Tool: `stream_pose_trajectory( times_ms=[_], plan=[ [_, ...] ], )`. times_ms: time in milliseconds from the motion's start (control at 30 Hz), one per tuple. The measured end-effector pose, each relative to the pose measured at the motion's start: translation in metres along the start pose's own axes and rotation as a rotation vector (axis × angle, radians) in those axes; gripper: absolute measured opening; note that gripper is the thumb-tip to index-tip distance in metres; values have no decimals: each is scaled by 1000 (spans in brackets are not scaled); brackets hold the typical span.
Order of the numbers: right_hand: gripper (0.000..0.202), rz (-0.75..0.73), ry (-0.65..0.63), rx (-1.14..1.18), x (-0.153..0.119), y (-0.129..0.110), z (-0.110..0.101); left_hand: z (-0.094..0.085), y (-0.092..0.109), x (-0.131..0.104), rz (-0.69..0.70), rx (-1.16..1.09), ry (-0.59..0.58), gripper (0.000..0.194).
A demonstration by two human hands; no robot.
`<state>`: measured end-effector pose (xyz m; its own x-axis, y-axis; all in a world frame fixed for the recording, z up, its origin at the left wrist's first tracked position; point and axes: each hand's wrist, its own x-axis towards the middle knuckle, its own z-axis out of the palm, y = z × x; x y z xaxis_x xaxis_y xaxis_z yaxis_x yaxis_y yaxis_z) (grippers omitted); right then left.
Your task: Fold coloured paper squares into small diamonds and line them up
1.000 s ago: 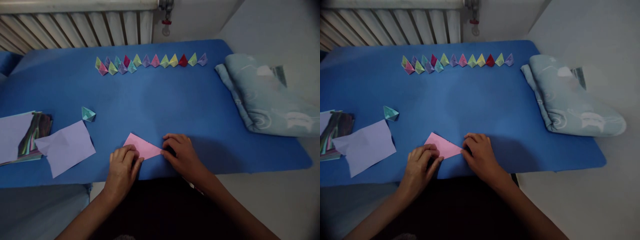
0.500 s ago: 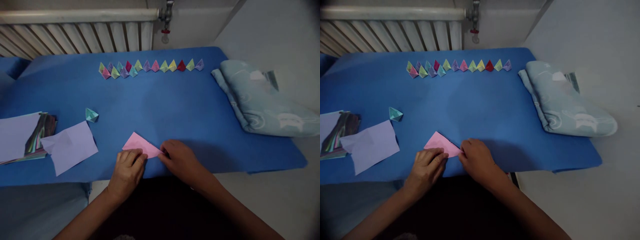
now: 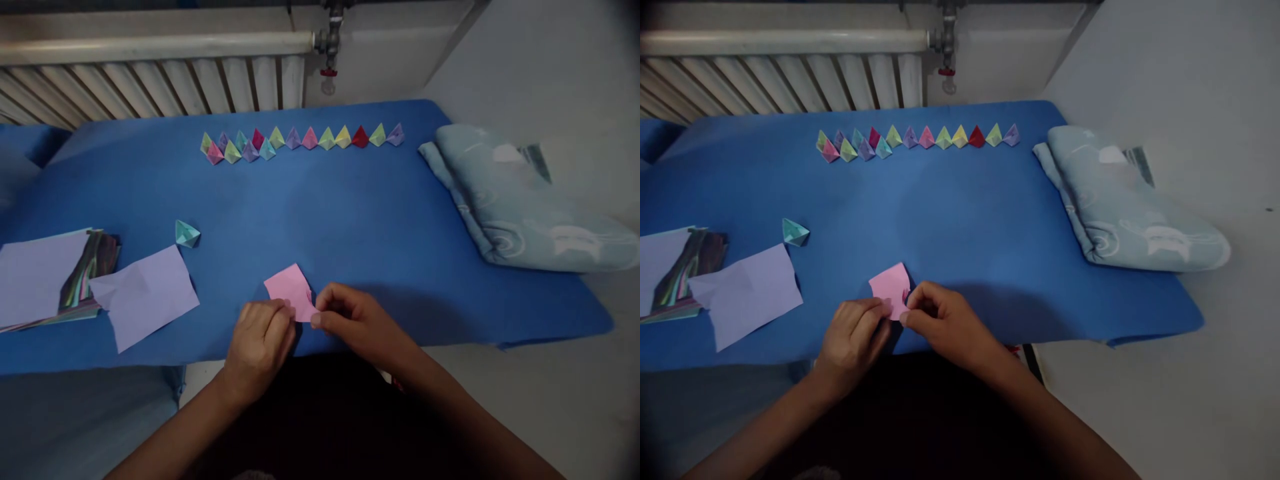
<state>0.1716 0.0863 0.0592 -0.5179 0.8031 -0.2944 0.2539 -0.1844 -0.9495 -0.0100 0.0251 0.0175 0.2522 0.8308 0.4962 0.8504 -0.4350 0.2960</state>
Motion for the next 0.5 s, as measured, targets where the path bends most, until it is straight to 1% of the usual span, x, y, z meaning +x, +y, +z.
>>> stream_pose_trajectory(
  times_ms=[33, 100, 167, 200, 233, 300, 367, 433, 500],
  plan=[
    [8, -41, 21, 26, -2, -2, -1, -5, 0, 2, -44, -41, 12, 14],
    [9, -185, 150, 6, -5, -6, -6, -17, 1, 7, -187, -193, 26, 11],
    [23, -358, 292, -107, -6, -12, -11, -29, 3, 13, -354, -424, 2, 7],
    [31, -422, 313, -179, -6, -15, -13, -34, 4, 15, -431, -551, -24, 4],
    [37, -458, 289, -242, -5, -18, -13, -39, 5, 18, -503, -671, -55, 2],
    [40, -448, 156, -288, -3, -23, -12, -42, 7, 21, -635, -859, -105, 3],
    [34, -365, 47, -234, 1, -26, -8, -41, 8, 24, -756, -969, -118, 8],
    [28, -254, 1, -159, 6, -25, -3, -36, 8, 24, -857, -1021, -110, 13],
    [23, -157, -12, -121, 12, -22, 0, -30, 5, 22, -919, -1031, -140, 16]
  ],
)
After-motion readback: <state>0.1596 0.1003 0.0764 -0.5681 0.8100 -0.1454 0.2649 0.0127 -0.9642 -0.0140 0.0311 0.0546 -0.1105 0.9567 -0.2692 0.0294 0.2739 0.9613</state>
